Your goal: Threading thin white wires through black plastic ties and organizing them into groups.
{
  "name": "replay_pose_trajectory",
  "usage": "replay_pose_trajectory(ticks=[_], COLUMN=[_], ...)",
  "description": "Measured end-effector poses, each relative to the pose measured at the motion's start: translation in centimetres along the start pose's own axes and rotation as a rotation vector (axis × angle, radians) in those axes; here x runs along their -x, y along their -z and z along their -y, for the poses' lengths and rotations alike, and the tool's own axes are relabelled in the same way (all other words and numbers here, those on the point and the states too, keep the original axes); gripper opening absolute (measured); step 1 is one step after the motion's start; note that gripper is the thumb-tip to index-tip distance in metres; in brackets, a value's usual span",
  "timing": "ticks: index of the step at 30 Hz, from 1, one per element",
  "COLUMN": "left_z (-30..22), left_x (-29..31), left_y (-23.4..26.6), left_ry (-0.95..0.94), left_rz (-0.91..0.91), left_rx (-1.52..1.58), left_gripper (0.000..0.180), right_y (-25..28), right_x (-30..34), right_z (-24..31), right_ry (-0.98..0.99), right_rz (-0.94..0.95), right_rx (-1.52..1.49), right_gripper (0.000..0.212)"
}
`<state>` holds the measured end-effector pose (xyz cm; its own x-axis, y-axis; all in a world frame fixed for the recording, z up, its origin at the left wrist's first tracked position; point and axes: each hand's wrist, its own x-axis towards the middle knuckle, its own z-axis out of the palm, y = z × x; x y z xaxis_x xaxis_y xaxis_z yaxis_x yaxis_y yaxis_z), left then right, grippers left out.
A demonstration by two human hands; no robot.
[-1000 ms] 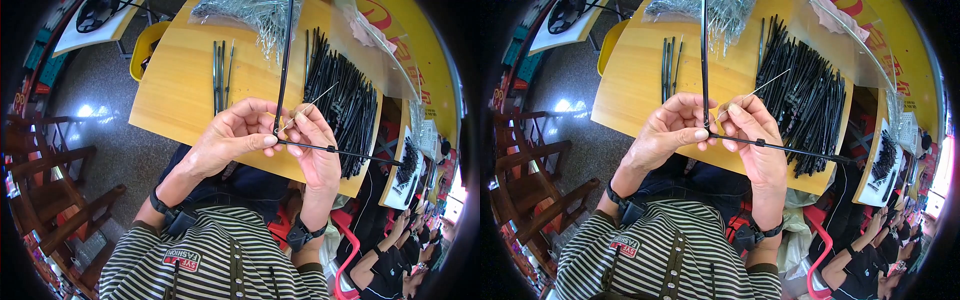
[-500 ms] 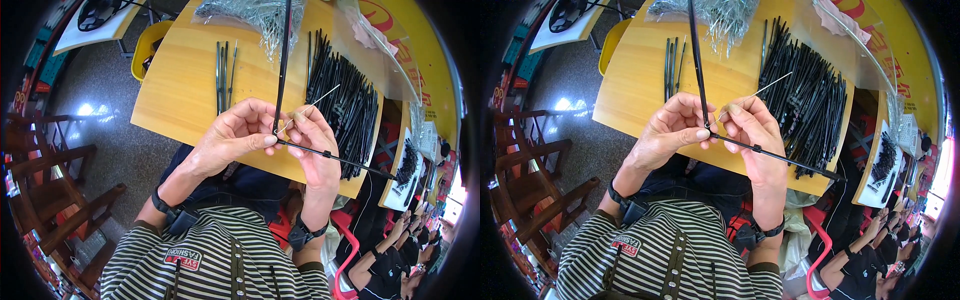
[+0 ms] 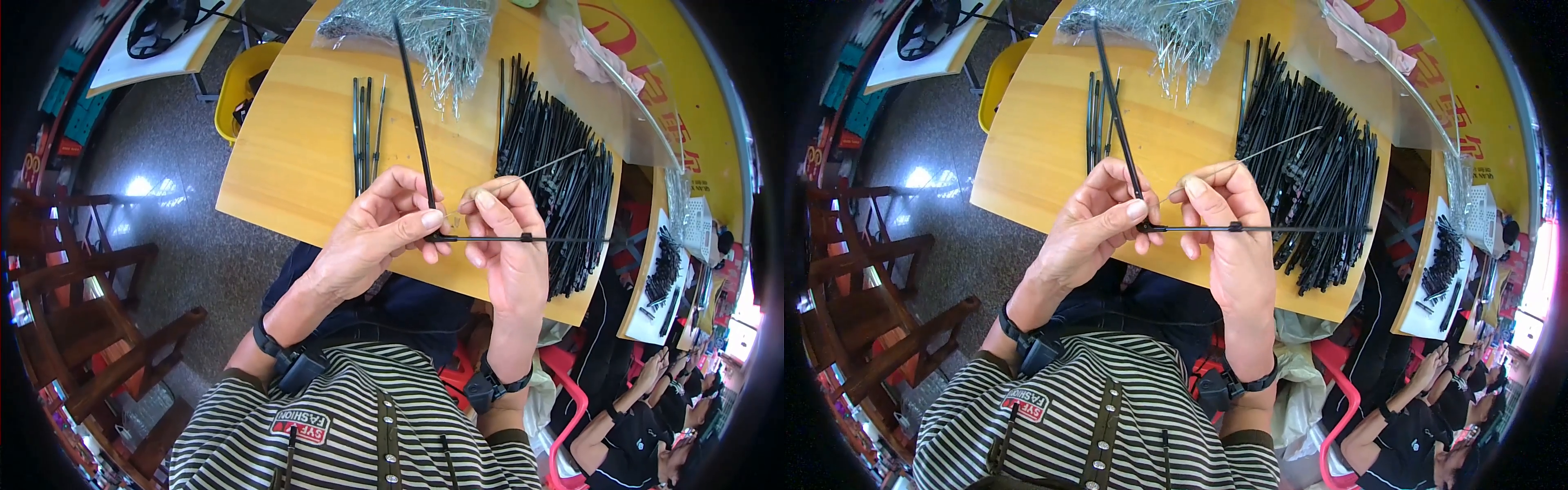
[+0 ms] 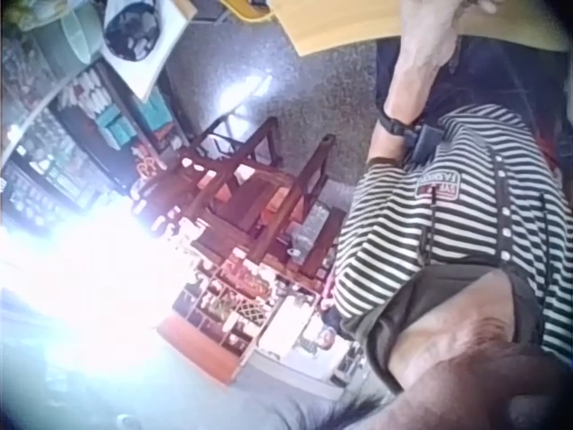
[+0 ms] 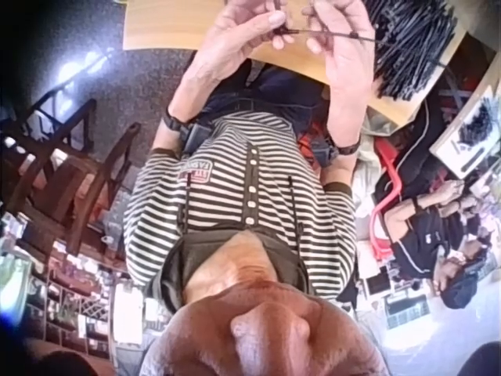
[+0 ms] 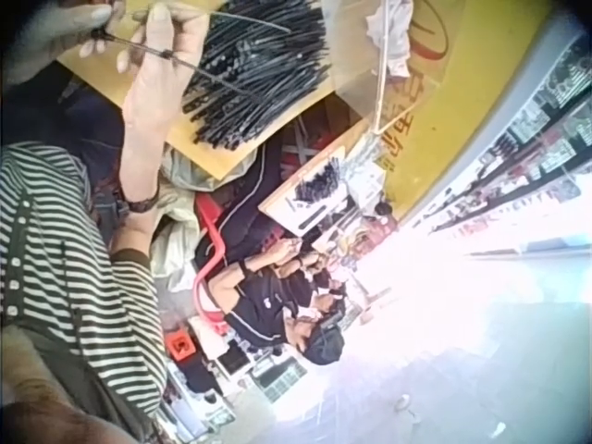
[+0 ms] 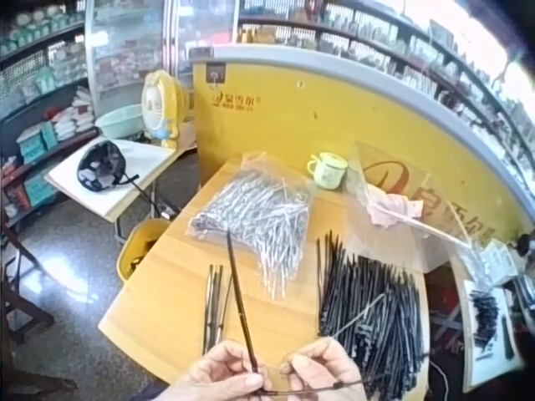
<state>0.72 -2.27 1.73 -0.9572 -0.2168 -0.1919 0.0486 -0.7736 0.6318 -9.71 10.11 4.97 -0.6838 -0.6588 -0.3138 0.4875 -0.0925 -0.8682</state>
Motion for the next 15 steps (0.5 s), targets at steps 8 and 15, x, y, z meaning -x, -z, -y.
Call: replay_pose_trajectory(ticks=[8, 15], left_z=[0.4, 1.1], left_x=[-0.1, -0.2], left_y=[0.4, 0.6], left_ry=[0.106, 0.226], left_rz=[-0.048, -0.093], left_rx=[0.011, 0.139], left_gripper=[0.018, 0.012], right_y=[0.3, 0.6], right_x=[0.5, 1.5], right_z=[-0.2, 0.6], right_ry=[0.087, -0.016], right_rz=[-0.003, 0.068], right_rx=[0.171, -0.074], right_gripper=[0.015, 0.026])
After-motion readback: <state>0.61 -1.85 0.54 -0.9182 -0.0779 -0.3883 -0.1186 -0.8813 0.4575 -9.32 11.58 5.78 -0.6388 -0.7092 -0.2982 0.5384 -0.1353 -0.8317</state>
